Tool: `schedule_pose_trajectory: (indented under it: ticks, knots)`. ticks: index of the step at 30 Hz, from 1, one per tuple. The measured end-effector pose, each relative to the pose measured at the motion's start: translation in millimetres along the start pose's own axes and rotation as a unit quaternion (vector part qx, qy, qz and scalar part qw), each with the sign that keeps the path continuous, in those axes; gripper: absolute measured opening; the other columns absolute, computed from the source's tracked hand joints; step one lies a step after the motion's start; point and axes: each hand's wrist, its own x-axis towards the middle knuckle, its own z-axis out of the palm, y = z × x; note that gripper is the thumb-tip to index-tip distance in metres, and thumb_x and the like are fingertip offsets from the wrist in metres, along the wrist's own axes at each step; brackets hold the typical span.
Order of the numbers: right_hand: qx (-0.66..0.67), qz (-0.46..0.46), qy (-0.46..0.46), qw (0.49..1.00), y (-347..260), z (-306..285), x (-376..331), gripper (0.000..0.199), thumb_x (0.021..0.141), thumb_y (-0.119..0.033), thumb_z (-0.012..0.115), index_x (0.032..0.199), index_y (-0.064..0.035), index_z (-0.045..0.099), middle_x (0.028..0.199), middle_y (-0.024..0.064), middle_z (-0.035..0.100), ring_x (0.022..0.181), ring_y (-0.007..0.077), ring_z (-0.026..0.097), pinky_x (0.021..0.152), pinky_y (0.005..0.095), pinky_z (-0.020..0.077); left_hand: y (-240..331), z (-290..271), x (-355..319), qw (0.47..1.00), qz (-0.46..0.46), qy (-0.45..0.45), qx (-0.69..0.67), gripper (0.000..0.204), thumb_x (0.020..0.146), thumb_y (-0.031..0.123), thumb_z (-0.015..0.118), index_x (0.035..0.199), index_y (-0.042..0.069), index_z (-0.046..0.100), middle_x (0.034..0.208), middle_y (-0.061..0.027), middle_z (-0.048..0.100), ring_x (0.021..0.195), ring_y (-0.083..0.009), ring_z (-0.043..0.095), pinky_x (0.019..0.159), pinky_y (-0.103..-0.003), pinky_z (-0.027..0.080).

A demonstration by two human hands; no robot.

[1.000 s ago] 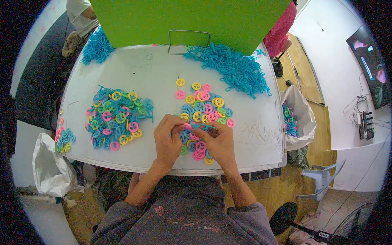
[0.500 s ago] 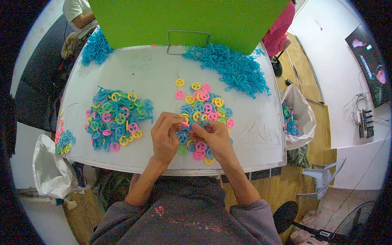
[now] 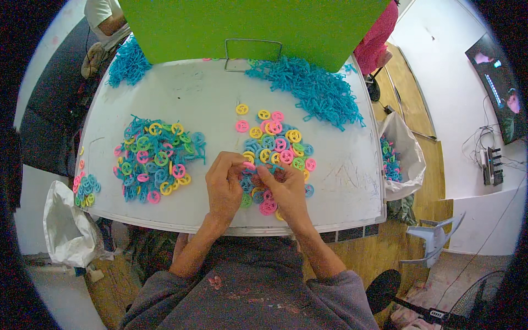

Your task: Assembling colorful plastic rings by linking them together.

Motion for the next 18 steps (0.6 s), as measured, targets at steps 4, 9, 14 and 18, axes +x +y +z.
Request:
schedule_pose_trajectory:
  ticks: [4, 9, 14, 18]
  knots:
    - [-0.02, -0.018, 0.029, 0.999, 0, 3, -2, 0.016, 0.086, -0.01, 0.067, 0.096, 0.0022, 0.065, 0.079, 0.0074, 0.068, 0.069, 0.0112, 0.064, 0.061, 0.0241, 0.0523, 2, 1, -1, 1.0, 0.001, 0.002, 0.004, 0.019, 0.083, -0.014, 0.046, 0.09, -0.001, 0.058, 0.086, -0.0121, 0.061, 0.077, -0.0221, 0.062, 0.064, -0.029, 0.05]
    - [-0.202, -0.168, 0.101, 0.96, 1, 10, -5, 0.013, 0.08, -0.007, 0.072, 0.088, 0.0018, 0.067, 0.077, 0.0068, 0.068, 0.065, 0.0107, 0.062, 0.056, 0.0248, 0.0464, -4, -3, -2, 0.999, -0.013, -0.029, 0.008, 0.01, 0.088, -0.006, 0.05, 0.091, -0.001, 0.058, 0.088, -0.0119, 0.062, 0.079, -0.0194, 0.061, 0.071, -0.029, 0.049]
    - [-0.296, -0.209, 0.064, 0.93, -10, -1, -3, 0.014, 0.077, -0.005, 0.073, 0.087, 0.0016, 0.067, 0.077, 0.0086, 0.069, 0.067, 0.0111, 0.063, 0.059, 0.0264, 0.0485, -4, -10, 0, 0.994, -0.058, -0.054, -0.078, 0.017, 0.079, -0.013, 0.057, 0.091, -0.002, 0.06, 0.082, -0.0128, 0.058, 0.076, -0.0242, 0.061, 0.065, -0.03, 0.049]
    - [-0.277, -0.226, 0.044, 0.933, -7, -5, 0, 0.019, 0.081, -0.003, 0.069, 0.099, 0.0015, 0.066, 0.083, 0.011, 0.069, 0.074, 0.0123, 0.064, 0.064, 0.0261, 0.05, 5, -9, 0, 0.995, -0.036, -0.045, -0.079, 0.02, 0.075, -0.01, 0.063, 0.092, 0.0, 0.064, 0.085, -0.0109, 0.059, 0.078, -0.0218, 0.062, 0.063, -0.029, 0.05]
